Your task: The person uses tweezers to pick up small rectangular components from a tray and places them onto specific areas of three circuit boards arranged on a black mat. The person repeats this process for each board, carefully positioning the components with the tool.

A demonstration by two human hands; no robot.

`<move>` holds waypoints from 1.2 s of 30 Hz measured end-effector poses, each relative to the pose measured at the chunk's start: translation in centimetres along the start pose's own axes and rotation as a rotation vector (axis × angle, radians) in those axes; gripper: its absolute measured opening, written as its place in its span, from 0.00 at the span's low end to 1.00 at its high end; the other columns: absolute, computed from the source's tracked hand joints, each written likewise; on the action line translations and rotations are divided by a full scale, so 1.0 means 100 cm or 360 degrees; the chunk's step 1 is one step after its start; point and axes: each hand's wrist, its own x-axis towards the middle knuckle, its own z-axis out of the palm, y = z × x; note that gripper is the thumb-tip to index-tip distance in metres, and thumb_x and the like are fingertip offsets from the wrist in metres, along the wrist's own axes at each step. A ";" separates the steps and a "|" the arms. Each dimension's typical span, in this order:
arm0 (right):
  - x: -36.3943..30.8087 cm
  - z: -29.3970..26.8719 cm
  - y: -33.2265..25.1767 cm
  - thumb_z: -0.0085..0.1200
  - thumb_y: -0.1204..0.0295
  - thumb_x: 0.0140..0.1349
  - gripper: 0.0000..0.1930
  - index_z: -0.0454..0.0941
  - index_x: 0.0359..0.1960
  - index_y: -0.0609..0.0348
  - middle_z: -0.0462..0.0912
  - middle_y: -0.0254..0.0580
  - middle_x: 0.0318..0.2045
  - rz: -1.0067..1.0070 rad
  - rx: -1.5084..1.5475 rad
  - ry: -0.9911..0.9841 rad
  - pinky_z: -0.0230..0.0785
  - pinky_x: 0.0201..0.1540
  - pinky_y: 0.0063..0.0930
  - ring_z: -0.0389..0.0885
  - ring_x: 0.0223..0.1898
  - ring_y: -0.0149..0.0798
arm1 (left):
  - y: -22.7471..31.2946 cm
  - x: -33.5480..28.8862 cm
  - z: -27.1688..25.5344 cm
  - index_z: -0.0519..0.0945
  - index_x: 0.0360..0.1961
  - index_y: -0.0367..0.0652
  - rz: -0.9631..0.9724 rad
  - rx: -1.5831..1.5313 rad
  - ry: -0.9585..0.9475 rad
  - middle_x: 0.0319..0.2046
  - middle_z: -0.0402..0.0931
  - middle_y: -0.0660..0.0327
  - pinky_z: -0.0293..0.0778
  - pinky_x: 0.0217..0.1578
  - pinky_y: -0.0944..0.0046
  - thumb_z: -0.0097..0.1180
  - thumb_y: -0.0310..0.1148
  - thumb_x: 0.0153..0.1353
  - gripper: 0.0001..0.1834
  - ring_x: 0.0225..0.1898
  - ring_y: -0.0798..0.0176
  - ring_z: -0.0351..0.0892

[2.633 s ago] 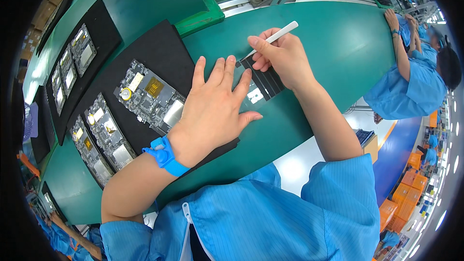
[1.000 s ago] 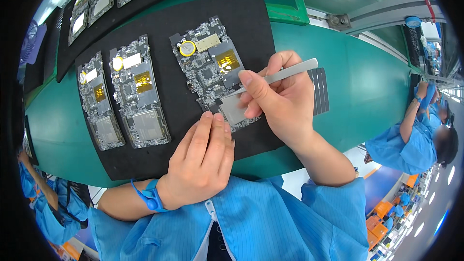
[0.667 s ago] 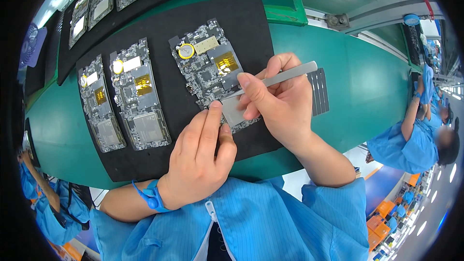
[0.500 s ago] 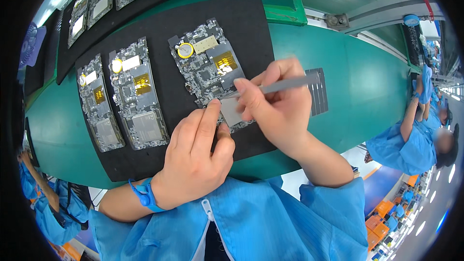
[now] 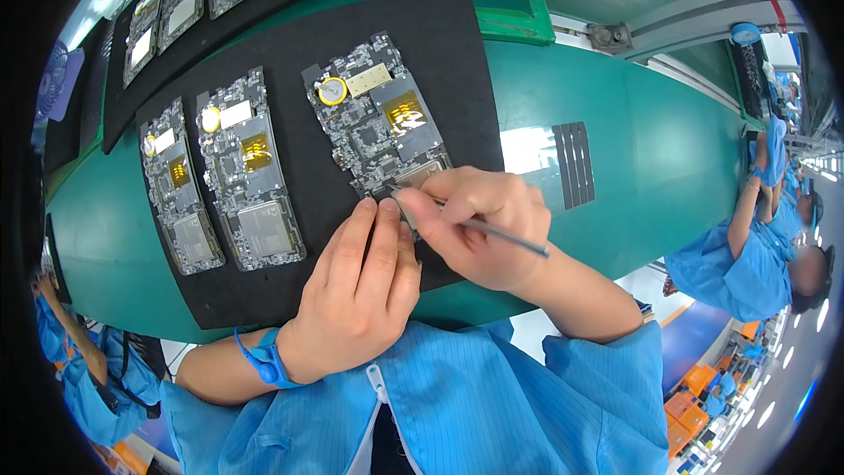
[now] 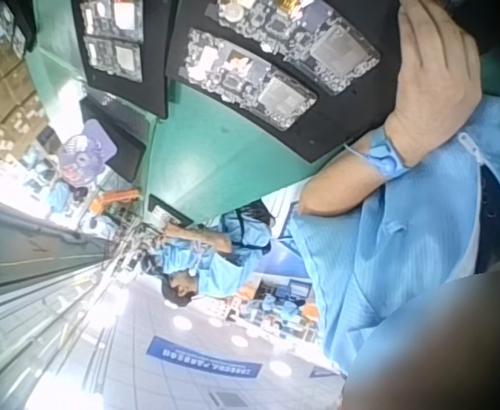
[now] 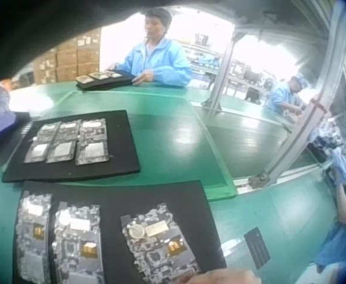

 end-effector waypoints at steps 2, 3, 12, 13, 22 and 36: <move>0.004 -0.004 -0.004 0.68 0.83 0.52 0.18 0.65 0.28 0.57 0.81 0.42 0.21 -0.0114 -0.0106 -0.0119 0.67 0.18 0.22 0.78 0.17 0.34 | 0.000 0.001 -0.003 0.78 0.37 0.28 -0.0001 -0.0038 -0.0037 0.46 0.77 0.39 0.81 0.45 0.53 0.58 0.26 0.55 0.11 0.50 0.41 0.78; 0.004 -0.004 -0.005 0.67 0.84 0.52 0.18 0.65 0.27 0.56 0.81 0.44 0.21 -0.0153 -0.0134 -0.0151 0.68 0.18 0.23 0.79 0.17 0.36 | 0.000 0.001 -0.004 0.78 0.38 0.28 -0.0002 -0.0036 -0.0039 0.46 0.77 0.39 0.81 0.45 0.53 0.58 0.26 0.54 0.12 0.50 0.42 0.78; 0.001 -0.052 -0.002 0.55 0.78 0.66 0.12 0.62 0.42 0.58 0.80 0.46 0.28 0.0862 0.0908 0.0709 0.72 0.22 0.19 0.78 0.20 0.30 | 0.005 0.015 -0.015 0.77 0.43 0.32 -0.0109 0.0100 -0.0205 0.47 0.75 0.43 0.72 0.54 0.52 0.53 0.33 0.53 0.18 0.50 0.47 0.74; 0.001 -0.069 0.012 0.55 0.75 0.68 0.11 0.63 0.42 0.57 0.80 0.45 0.27 0.0998 0.0908 0.0875 0.71 0.23 0.18 0.78 0.19 0.30 | 0.009 0.026 -0.018 0.76 0.46 0.32 -0.0049 -0.0037 -0.0216 0.49 0.74 0.44 0.70 0.55 0.51 0.55 0.32 0.52 0.21 0.52 0.46 0.73; -0.032 -0.115 0.062 0.57 0.70 0.68 0.11 0.65 0.40 0.57 0.79 0.38 0.21 0.1246 0.0442 0.0865 0.62 0.17 0.15 0.74 0.15 0.25 | 0.037 0.116 0.064 0.74 0.61 0.38 0.0257 -0.0134 -0.0374 0.61 0.67 0.43 0.56 0.64 0.44 0.59 0.51 0.59 0.34 0.62 0.47 0.65; -0.033 -0.120 0.068 0.58 0.71 0.67 0.12 0.64 0.39 0.56 0.79 0.40 0.23 0.1228 0.0578 0.0777 0.64 0.18 0.16 0.76 0.16 0.26 | 0.037 0.118 0.072 0.75 0.60 0.39 0.0247 -0.0193 -0.0417 0.60 0.66 0.39 0.52 0.67 0.39 0.62 0.54 0.56 0.37 0.62 0.45 0.65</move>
